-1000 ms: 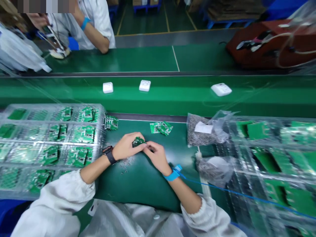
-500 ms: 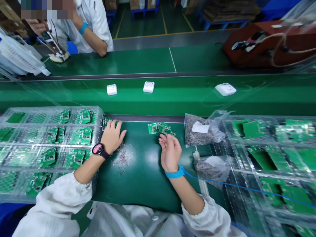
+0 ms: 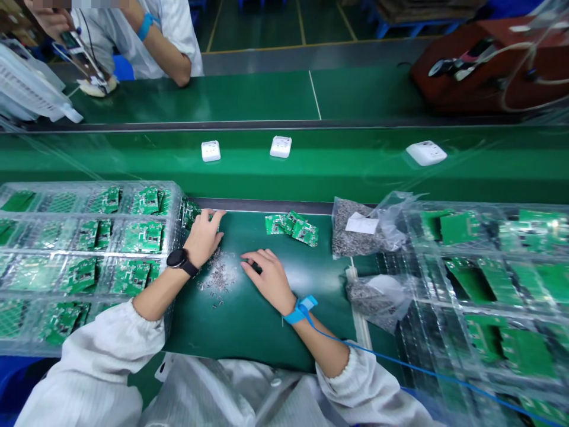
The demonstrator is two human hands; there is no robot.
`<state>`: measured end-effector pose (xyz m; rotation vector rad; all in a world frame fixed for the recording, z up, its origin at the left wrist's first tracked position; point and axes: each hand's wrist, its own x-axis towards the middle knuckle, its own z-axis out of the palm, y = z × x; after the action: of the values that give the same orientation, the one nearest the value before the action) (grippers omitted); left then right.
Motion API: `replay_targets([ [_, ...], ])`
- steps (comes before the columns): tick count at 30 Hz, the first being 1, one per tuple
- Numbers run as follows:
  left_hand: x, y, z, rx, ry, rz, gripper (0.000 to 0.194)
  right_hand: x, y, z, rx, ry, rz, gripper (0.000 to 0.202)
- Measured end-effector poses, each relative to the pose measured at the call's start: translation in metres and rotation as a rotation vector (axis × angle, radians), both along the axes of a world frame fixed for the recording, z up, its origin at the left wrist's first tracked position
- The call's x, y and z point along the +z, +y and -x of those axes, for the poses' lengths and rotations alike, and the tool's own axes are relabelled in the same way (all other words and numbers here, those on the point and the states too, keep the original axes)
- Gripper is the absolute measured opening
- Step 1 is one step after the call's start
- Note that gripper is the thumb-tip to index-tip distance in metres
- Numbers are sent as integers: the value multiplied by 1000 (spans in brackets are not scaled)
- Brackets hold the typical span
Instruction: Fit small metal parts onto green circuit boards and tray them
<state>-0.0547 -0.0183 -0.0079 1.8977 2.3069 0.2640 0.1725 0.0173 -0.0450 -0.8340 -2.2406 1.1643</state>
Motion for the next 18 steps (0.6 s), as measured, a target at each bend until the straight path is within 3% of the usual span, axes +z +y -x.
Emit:
replay_targets([
  [8, -6, 5, -2, -174, -241, -83, 43, -1, -5, 9, 145, -143, -182, 7],
  [11, -7, 5, -7, -141, -239, -83, 38, 2, -6, 7, 168, -200, -257, 10],
  [15, -8, 6, -8, -87, -155, -33, 49, 3, -7, 3, 175, -244, -300, 9],
  [18, -5, 7, -8, -51, -174, 24, 43, 5, -9, 3, 181, -280, -314, 10],
])
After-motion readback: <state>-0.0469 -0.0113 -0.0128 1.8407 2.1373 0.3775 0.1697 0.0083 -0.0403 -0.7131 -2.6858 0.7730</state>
